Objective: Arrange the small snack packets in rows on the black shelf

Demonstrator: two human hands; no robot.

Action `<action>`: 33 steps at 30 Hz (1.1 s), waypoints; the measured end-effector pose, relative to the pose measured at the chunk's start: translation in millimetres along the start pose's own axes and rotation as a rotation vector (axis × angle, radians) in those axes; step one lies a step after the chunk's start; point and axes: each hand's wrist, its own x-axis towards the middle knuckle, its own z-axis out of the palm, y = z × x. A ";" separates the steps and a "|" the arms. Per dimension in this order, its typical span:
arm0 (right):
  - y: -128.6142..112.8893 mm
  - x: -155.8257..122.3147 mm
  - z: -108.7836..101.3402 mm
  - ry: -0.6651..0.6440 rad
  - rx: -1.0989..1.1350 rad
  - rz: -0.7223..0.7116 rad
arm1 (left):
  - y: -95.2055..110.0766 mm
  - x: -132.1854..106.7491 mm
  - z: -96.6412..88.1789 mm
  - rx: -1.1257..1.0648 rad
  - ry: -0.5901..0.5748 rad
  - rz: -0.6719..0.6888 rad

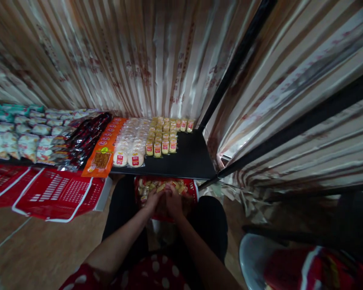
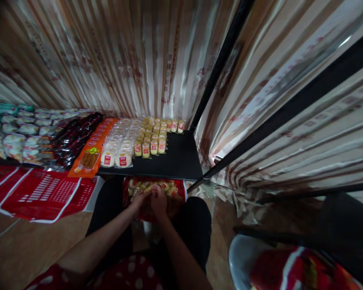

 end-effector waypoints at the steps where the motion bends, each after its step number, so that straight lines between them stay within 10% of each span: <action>1: -3.9 -0.7 -3.1 0.003 0.015 -0.016 | 3.4 -4.7 0.1 -0.073 -0.020 -0.035; 8: -25.5 -2.5 -30.9 0.064 -0.026 -0.151 | 29.7 -23.2 -4.0 -0.290 -0.158 -0.088; 17: -20.3 7.1 -41.5 0.087 0.315 0.113 | 51.4 -27.1 8.8 -0.357 -0.234 -0.111; 33: -34.1 48.8 -73.4 0.096 0.489 0.107 | 89.7 -4.6 54.6 0.292 -0.049 0.316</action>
